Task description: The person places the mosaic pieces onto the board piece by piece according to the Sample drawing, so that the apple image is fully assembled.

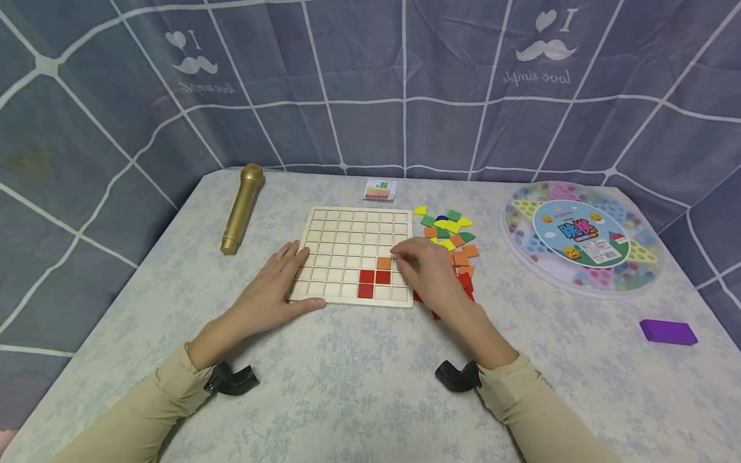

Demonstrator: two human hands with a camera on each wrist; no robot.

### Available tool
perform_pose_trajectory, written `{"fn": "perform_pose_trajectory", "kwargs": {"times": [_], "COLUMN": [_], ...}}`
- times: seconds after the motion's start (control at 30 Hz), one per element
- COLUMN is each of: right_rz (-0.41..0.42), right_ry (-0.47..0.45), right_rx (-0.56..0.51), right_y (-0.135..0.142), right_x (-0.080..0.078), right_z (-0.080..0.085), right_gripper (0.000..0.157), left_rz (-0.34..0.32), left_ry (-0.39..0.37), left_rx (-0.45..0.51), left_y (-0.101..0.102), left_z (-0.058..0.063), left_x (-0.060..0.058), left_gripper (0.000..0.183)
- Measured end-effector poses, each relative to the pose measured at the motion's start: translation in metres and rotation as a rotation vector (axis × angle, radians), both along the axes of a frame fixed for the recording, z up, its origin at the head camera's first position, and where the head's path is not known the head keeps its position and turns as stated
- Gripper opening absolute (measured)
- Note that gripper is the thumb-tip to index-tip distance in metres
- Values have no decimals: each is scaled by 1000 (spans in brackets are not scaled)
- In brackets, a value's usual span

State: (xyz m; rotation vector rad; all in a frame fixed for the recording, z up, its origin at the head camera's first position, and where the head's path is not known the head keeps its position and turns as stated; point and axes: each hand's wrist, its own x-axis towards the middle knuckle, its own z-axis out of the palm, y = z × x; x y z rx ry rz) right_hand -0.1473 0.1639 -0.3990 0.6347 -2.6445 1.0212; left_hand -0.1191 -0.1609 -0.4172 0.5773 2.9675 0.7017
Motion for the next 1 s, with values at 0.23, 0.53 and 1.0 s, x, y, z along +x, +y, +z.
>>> {"fn": "perform_pose_trajectory", "kwargs": {"times": [0.23,0.53,1.0], "right_rz": [-143,-176,-153], "right_ry": [-10,-132,-250], "right_rx": [12,134,190], "right_y": [25,38,44], "right_x": [-7,-9,-9], "right_z": [9,12,20], "right_gripper": [24,22,23], "left_rz": [-6,-3,-2], "left_ry": [8,2,-4], "left_rx": [-4,-1,0], "left_y": [1,0,0], "left_z": [0,0,1], "left_x": [0,0,1], "left_gripper": [112,111,112]}}
